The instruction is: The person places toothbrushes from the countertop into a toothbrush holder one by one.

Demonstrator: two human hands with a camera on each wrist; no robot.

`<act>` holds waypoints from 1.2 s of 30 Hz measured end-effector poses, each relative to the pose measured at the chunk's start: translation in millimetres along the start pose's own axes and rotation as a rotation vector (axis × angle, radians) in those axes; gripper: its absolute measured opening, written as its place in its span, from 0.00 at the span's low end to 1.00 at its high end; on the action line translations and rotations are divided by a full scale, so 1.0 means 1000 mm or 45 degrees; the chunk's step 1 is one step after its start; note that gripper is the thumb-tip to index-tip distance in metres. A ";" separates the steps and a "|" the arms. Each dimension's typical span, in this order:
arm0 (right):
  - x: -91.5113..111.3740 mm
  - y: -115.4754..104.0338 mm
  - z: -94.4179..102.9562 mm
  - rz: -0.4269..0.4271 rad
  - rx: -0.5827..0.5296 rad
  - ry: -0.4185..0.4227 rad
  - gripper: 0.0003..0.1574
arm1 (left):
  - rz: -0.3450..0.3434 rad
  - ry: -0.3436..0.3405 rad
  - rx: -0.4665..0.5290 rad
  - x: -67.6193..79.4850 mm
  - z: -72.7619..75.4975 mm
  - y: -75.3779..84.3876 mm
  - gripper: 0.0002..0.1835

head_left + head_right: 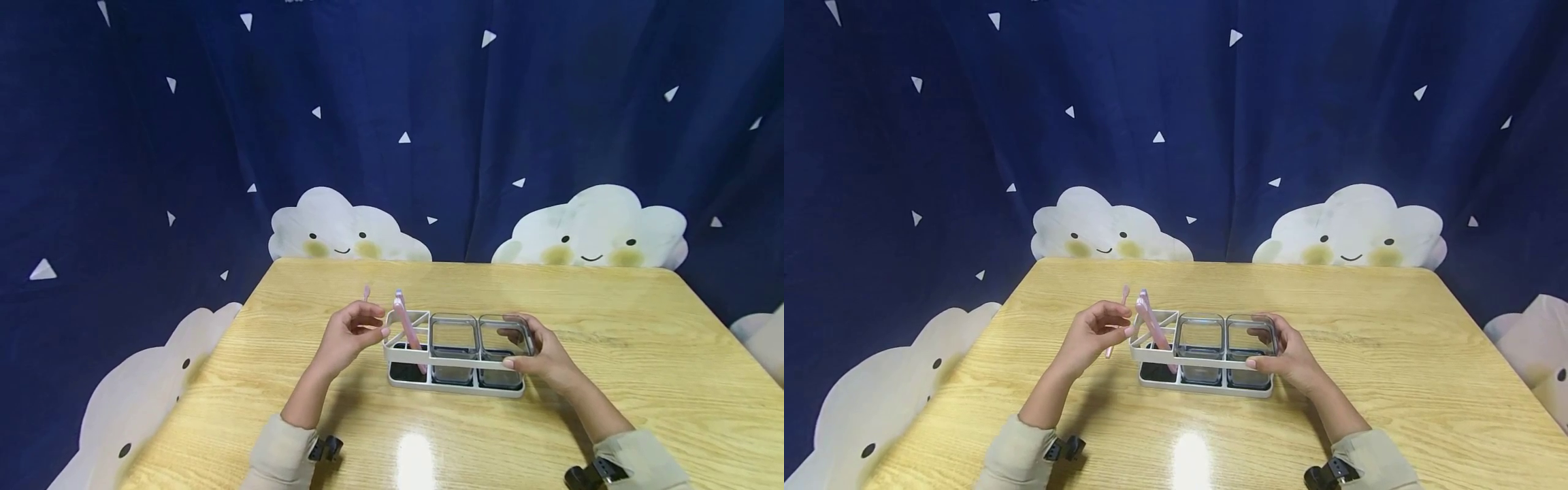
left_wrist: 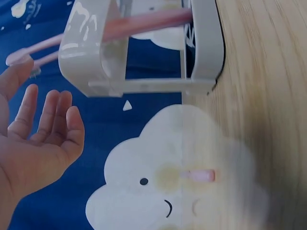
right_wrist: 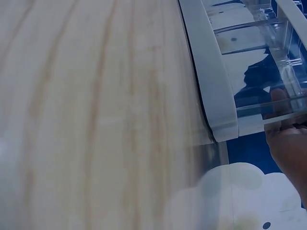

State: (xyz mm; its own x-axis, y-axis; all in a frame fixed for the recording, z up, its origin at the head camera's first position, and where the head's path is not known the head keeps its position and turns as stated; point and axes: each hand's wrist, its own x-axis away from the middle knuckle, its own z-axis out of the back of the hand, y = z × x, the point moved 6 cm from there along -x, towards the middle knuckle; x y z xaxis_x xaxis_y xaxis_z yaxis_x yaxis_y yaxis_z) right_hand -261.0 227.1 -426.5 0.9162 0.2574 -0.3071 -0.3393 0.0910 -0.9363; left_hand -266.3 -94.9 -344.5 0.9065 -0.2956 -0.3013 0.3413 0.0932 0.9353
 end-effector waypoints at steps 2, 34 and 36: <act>0.000 0.000 0.000 -0.007 0.005 0.001 0.43 | 0.010 -0.021 -0.004 0.000 0.003 -0.003 0.16; -0.003 0.003 0.002 -0.005 0.011 0.004 0.44 | 0.079 -0.133 0.146 -0.026 0.051 -0.088 0.24; -0.002 0.003 0.001 -0.004 0.007 0.004 0.43 | 0.092 -0.138 0.144 -0.029 0.053 -0.092 0.25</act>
State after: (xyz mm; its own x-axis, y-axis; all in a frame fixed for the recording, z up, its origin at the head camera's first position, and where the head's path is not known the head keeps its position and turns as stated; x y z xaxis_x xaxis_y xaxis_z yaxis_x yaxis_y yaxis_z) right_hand -264.5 228.2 -428.4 0.9180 0.2538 -0.3048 -0.3376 0.0967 -0.9363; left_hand -336.8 -145.7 -412.1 0.8937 -0.3931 -0.2163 0.2402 0.0121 0.9706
